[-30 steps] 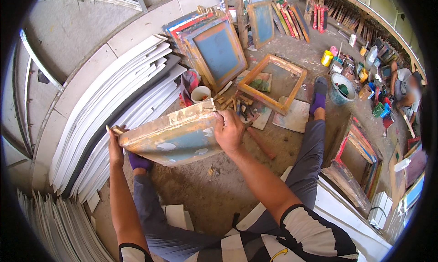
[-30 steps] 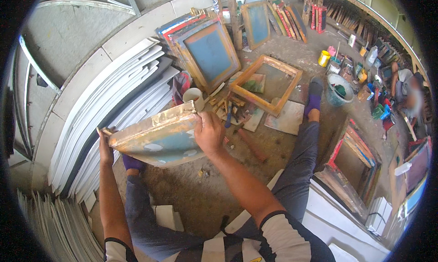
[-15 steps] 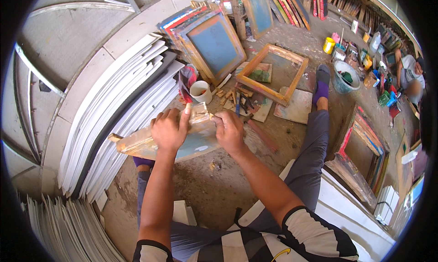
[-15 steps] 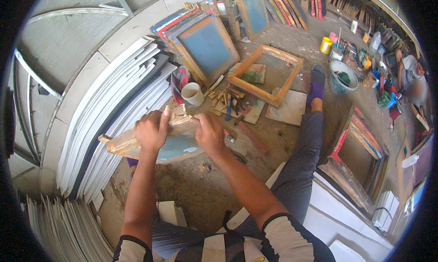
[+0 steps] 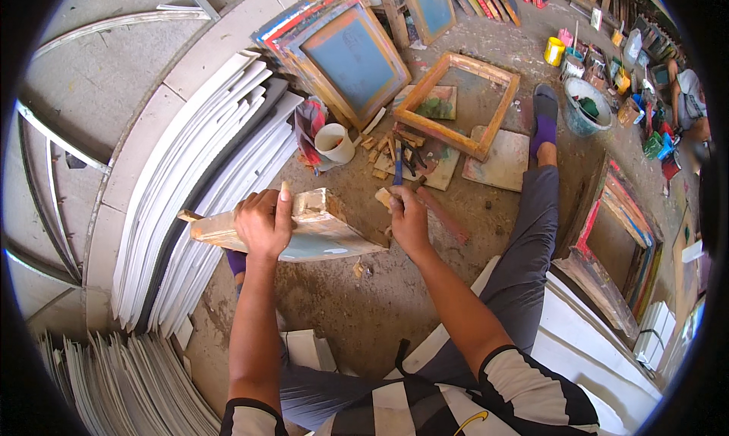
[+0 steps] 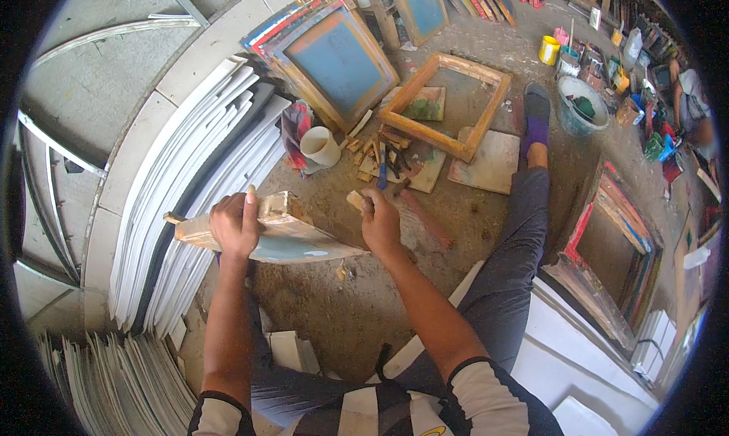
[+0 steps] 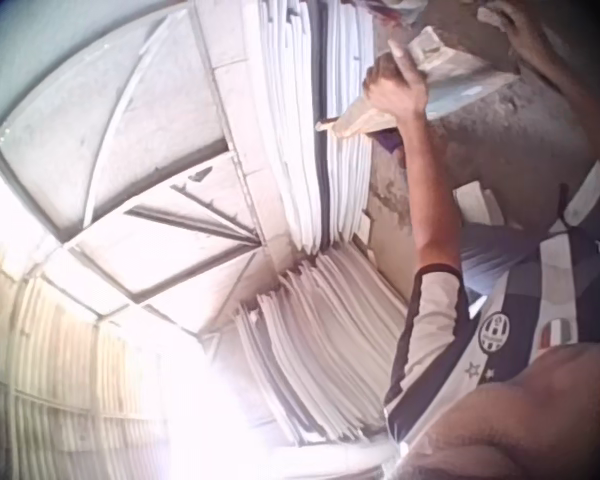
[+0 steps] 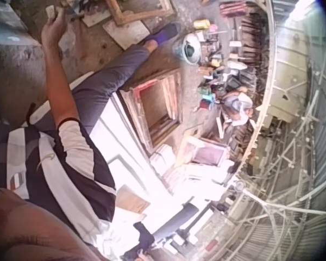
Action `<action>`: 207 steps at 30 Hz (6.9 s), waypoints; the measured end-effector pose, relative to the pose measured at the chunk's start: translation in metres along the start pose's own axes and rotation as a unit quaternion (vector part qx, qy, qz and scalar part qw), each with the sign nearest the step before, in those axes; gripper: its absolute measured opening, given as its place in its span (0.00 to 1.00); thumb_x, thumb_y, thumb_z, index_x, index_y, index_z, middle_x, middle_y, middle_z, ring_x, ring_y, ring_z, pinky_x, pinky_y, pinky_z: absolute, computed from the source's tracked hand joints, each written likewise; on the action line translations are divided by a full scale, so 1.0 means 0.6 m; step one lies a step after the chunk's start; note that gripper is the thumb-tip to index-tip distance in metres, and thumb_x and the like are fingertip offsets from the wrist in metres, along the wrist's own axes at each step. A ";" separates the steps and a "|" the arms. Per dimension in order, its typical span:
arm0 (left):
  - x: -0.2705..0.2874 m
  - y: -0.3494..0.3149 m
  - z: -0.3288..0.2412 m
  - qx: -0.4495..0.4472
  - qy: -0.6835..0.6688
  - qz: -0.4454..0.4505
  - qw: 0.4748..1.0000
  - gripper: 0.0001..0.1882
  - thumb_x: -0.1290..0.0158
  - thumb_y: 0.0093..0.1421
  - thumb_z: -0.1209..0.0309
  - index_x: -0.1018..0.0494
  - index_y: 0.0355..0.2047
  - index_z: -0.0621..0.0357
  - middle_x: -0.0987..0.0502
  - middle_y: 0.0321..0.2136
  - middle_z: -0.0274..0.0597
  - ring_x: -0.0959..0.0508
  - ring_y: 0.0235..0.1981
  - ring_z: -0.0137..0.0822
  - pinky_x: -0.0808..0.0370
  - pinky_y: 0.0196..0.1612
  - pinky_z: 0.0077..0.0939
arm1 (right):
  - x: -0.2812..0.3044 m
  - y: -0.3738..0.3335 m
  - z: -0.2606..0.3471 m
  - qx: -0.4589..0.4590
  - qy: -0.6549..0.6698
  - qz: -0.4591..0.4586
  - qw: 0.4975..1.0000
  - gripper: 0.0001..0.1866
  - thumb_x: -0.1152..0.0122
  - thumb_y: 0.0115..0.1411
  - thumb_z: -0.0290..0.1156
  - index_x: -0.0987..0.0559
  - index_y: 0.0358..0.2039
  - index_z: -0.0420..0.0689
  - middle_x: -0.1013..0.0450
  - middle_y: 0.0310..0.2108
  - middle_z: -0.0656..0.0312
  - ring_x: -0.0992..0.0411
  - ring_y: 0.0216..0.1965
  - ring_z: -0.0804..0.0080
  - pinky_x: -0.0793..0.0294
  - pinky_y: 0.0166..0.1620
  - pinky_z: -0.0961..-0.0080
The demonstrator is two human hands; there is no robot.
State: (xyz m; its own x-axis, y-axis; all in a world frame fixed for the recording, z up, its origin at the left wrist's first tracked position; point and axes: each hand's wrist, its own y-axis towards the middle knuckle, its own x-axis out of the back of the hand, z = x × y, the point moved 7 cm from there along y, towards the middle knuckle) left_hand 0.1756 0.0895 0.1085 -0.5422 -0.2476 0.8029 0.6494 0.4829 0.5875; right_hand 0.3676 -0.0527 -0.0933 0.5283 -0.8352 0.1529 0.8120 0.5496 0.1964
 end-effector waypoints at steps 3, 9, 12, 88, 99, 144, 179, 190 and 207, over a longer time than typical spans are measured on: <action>-0.001 -0.004 0.002 -0.006 -0.008 -0.015 1.000 0.23 0.49 0.67 0.57 0.27 0.18 0.58 0.26 0.17 0.45 0.27 0.22 0.51 0.33 0.31 0.44 | -0.004 -0.020 -0.021 0.024 -0.066 -0.011 0.997 0.11 0.45 0.65 0.20 0.21 0.46 0.38 0.22 0.38 0.43 0.21 0.40 0.49 0.24 0.42 0.57; 0.018 -0.004 0.025 -0.034 -0.048 -0.039 0.998 0.22 0.50 0.66 0.61 0.28 0.17 0.59 0.28 0.16 0.46 0.27 0.21 0.52 0.34 0.30 0.45 | -0.007 -0.075 -0.134 -0.057 -0.116 -0.003 0.992 0.10 0.45 0.61 0.27 0.20 0.32 0.34 0.23 0.30 0.43 0.24 0.30 0.46 0.27 0.36 0.55; 0.036 -0.012 0.046 -0.056 -0.072 -0.036 0.995 0.20 0.50 0.65 0.63 0.27 0.17 0.59 0.28 0.16 0.47 0.27 0.21 0.52 0.34 0.30 0.45 | 0.001 -0.098 -0.194 -0.191 -0.230 0.109 0.948 0.12 0.43 0.59 0.32 0.20 0.31 0.34 0.24 0.31 0.41 0.22 0.33 0.47 0.26 0.38 0.52; -0.027 0.050 0.023 0.132 -0.076 0.240 0.959 0.41 0.55 0.62 0.31 0.20 0.19 0.59 0.20 0.21 0.53 0.18 0.28 0.54 0.23 0.35 0.46 | -0.055 0.019 0.324 0.364 -0.152 0.032 0.918 0.08 0.34 0.54 0.23 0.20 0.36 0.42 0.28 0.37 0.57 0.25 0.40 0.52 0.25 0.42 0.61; -0.060 0.077 0.022 0.123 -0.094 0.225 0.962 0.41 0.53 0.62 0.32 0.22 0.18 0.62 0.23 0.17 0.55 0.20 0.25 0.57 0.25 0.32 0.48 | -0.069 0.024 0.297 0.414 -0.258 -0.036 0.872 0.09 0.39 0.58 0.27 0.26 0.39 0.40 0.31 0.40 0.54 0.28 0.41 0.51 0.27 0.41 0.58; -0.061 0.085 0.029 0.143 -0.105 0.236 0.955 0.41 0.50 0.61 0.32 0.20 0.20 0.64 0.22 0.19 0.60 0.20 0.26 0.59 0.24 0.35 0.49 | -0.120 0.024 0.147 -0.050 0.320 0.117 0.939 0.15 0.40 0.70 0.39 0.19 0.32 0.40 0.28 0.22 0.68 0.35 0.20 0.84 0.35 0.23 0.83; -0.084 0.113 0.050 0.153 -0.069 0.279 0.945 0.41 0.54 0.60 0.29 0.17 0.28 0.60 0.19 0.27 0.60 0.18 0.34 0.59 0.23 0.42 0.48 | -0.104 -0.113 -0.186 -0.067 -0.167 0.133 0.975 0.08 0.29 0.54 0.24 0.19 0.33 0.36 0.20 0.29 0.50 0.20 0.32 0.58 0.23 0.37 0.64; -0.054 0.089 0.012 0.084 -0.041 0.302 0.949 0.42 0.36 0.41 0.30 0.17 0.39 0.58 0.17 0.31 0.54 0.16 0.35 0.50 0.23 0.41 0.44 | -0.093 -0.164 -0.205 -0.006 -0.227 0.180 0.957 0.10 0.35 0.60 0.29 0.19 0.28 0.34 0.21 0.27 0.46 0.21 0.29 0.49 0.24 0.35 0.58; 0.110 -0.112 0.252 0.252 -0.541 -0.108 0.795 0.23 0.37 0.55 0.55 0.20 0.35 0.67 0.20 0.30 0.37 0.25 0.28 0.27 0.28 0.34 0.24 | -0.019 -0.180 -0.145 -0.003 -0.302 0.152 0.941 0.09 0.39 0.54 0.22 0.22 0.37 0.39 0.22 0.35 0.44 0.23 0.40 0.41 0.25 0.43 0.50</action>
State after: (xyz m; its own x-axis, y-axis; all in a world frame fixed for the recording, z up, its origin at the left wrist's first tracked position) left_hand 0.0157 0.1680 0.1066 -0.9303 0.3658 -0.0282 0.3310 0.8699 0.3656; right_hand 0.2951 -0.1042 -0.2007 0.5010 -0.4734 0.7245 0.6483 0.7599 0.0482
